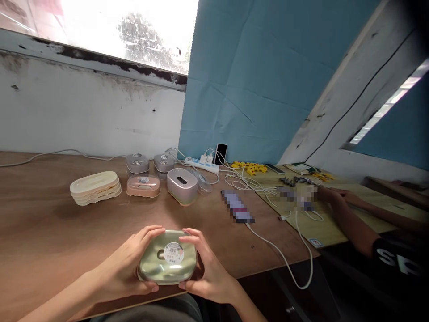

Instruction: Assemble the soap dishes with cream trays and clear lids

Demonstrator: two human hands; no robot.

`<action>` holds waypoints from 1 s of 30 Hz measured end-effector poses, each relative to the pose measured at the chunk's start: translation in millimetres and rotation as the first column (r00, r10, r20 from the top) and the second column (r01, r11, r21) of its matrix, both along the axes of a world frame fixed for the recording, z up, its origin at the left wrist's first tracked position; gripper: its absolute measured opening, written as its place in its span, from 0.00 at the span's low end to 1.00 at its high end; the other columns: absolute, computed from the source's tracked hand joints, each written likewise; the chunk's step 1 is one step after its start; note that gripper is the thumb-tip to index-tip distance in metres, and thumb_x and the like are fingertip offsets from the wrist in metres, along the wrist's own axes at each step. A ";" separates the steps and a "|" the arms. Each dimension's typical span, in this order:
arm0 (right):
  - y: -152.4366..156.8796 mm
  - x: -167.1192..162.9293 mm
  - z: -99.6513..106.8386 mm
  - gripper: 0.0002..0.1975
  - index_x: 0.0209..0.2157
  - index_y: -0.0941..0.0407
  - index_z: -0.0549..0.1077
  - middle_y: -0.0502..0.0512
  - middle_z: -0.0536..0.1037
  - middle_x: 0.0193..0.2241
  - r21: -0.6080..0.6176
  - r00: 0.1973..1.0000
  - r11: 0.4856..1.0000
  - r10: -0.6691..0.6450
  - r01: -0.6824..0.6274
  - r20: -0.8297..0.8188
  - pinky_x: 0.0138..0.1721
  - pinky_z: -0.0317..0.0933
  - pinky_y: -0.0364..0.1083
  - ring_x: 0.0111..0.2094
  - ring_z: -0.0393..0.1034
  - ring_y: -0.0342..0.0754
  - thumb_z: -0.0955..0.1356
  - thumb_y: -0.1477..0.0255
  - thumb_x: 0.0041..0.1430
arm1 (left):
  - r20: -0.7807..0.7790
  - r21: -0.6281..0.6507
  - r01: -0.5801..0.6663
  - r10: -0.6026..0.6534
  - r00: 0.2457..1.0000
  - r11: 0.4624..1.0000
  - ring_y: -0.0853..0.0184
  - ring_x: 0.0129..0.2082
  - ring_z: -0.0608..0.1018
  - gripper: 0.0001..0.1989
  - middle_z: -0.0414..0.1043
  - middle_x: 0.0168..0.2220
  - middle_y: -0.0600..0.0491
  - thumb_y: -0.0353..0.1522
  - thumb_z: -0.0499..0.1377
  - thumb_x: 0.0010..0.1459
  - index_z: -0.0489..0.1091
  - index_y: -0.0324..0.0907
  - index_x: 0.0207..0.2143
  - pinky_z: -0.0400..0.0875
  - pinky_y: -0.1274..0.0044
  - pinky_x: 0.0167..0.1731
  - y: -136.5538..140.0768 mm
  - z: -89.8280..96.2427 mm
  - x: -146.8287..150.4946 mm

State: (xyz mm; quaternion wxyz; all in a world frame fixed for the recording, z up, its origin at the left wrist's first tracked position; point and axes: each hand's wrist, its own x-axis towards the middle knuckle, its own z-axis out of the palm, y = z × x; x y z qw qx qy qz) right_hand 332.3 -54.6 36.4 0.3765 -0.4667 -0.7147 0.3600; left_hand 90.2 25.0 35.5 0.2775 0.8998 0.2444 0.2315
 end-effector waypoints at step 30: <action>6.5 -7.8 -9.7 0.52 0.63 0.45 0.54 0.57 0.58 0.62 -0.026 0.979 0.999 0.050 -0.045 0.196 0.62 0.43 0.59 0.62 0.51 0.61 0.79 0.66 0.37 | -0.366 0.364 -0.084 0.225 0.903 0.928 0.44 0.55 0.63 0.55 0.61 0.60 0.43 0.43 0.69 0.35 0.50 0.47 0.65 0.56 0.55 0.54 -29.1 9.5 26.5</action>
